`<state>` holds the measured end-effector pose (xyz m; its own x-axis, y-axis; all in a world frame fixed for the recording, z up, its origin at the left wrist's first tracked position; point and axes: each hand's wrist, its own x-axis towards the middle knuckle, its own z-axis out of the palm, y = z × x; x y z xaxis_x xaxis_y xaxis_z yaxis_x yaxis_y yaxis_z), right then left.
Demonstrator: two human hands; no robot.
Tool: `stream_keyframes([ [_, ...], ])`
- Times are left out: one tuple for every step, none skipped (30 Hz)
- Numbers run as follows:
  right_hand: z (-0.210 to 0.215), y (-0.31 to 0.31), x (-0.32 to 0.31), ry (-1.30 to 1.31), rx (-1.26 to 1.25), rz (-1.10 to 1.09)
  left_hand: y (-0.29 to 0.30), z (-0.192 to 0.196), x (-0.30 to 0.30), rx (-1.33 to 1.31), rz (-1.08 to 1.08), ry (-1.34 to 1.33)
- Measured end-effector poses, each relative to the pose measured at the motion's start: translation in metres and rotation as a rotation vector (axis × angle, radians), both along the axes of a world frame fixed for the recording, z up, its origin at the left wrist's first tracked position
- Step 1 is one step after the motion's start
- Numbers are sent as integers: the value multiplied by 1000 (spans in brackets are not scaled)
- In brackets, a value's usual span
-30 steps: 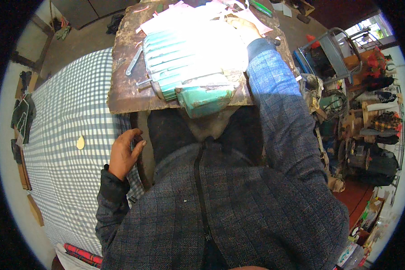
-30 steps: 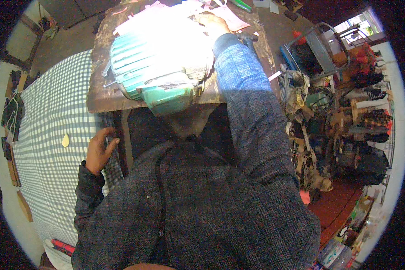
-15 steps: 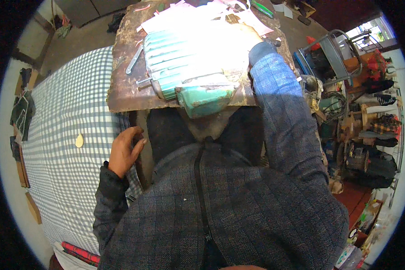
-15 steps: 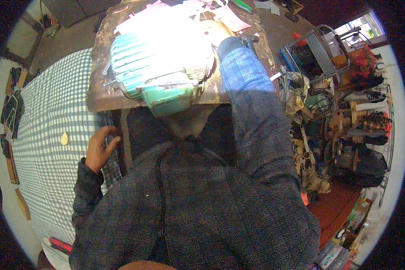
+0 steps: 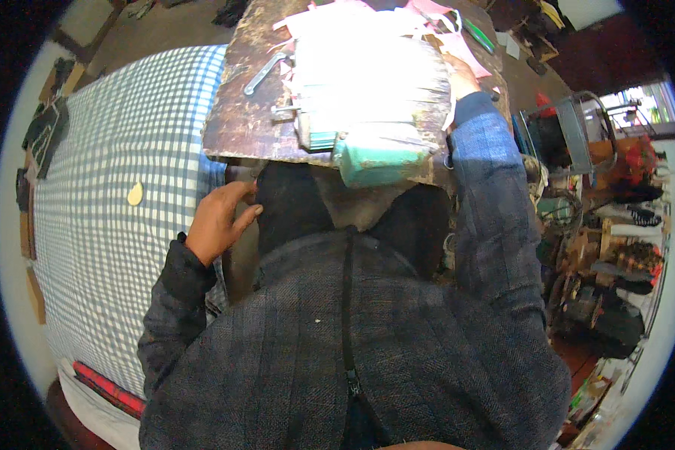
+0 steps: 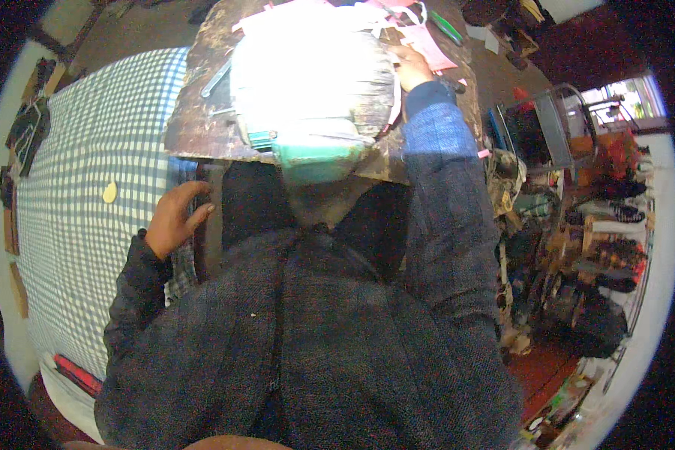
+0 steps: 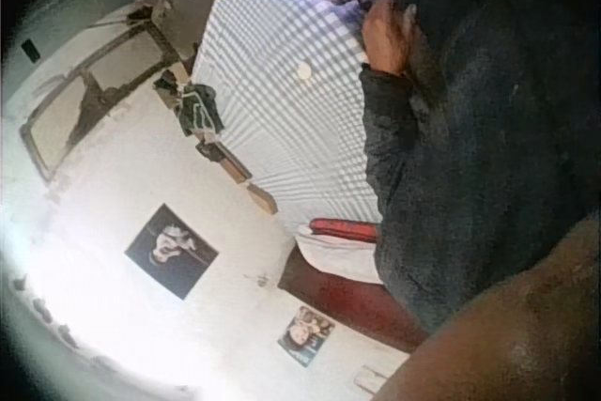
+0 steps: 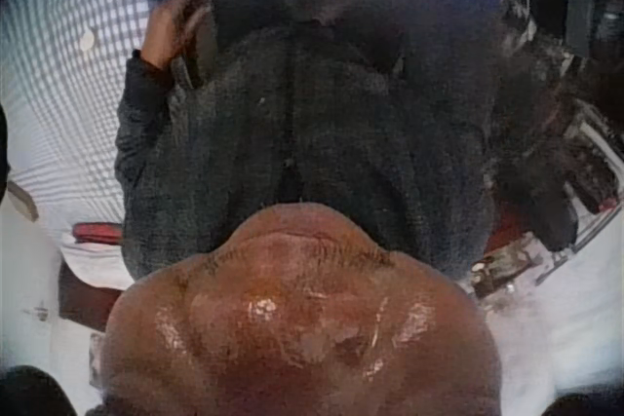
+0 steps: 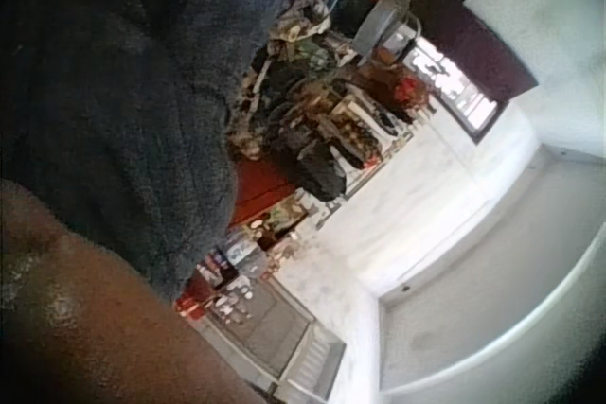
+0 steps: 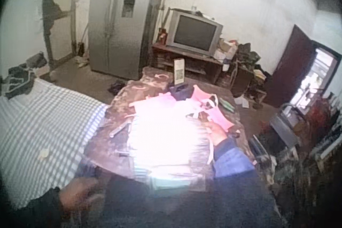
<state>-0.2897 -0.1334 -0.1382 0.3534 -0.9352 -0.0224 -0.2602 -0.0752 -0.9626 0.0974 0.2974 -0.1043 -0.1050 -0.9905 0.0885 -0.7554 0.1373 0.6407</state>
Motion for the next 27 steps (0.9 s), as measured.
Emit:
stream_keyframes([
  [1,-3,-5,41,-147,3,0,1,0,5,9,9],
  [7,-5,-10,80,-169,-67,0,3,1,6,20,20],
  [16,-5,-14,83,-199,-60,-1,6,3,36,32,23],
  [32,-1,-19,36,-124,-117,-2,11,5,-11,41,60],
  [54,2,-19,7,-54,-158,-5,19,9,-41,50,99],
  [79,9,-17,-91,7,-221,-9,28,13,-73,60,133],
  [106,19,-11,-111,-109,-205,-13,40,18,-62,84,151],
  [137,30,-3,-155,-81,-175,-18,52,20,-55,140,205],
  [163,46,9,-156,-138,-152,-25,64,20,-95,177,293],
  [189,63,21,-111,-194,-48,-32,75,18,-141,211,383],
  [211,83,36,-101,-197,48,-43,85,15,-225,204,439],
  [226,104,51,-113,-226,193,-54,94,11,-298,217,488],
  [237,124,69,-119,-211,339,-65,99,4,-400,163,552],
  [243,144,85,26,-261,274,-76,104,-4,-486,130,610],
  [246,163,102,35,-241,320,-85,107,-11,-571,95,667],
  [245,180,117,43,-219,363,-92,110,-16,-602,73,618],
  [246,196,131,107,-348,417,-96,113,-18,-630,51,568],
  [244,209,145,170,-477,471,-98,116,-18,-596,21,567],
  [244,220,155,143,-519,485,-100,119,-18,-562,-9,566],
  [242,231,163,116,-561,500,-99,121,-17,-527,-39,564],
  [237,235,174,111,-661,487,-102,123,-15,-511,-56,546],
  [233,239,180,108,-694,468,-100,124,-15,-478,-37,582],
  [229,241,184,105,-727,448,-98,125,-14,-445,-17,619],
  [223,245,182,108,-691,422,-96,125,-15,-412,4,657],
  [220,240,182,115,-633,426,-96,125,-14,-441,11,659],
  [216,238,178,122,-575,429,-95,125,-12,-469,19,659],
  [214,228,175,134,-493,459,-94,125,-10,-473,85,554],
])
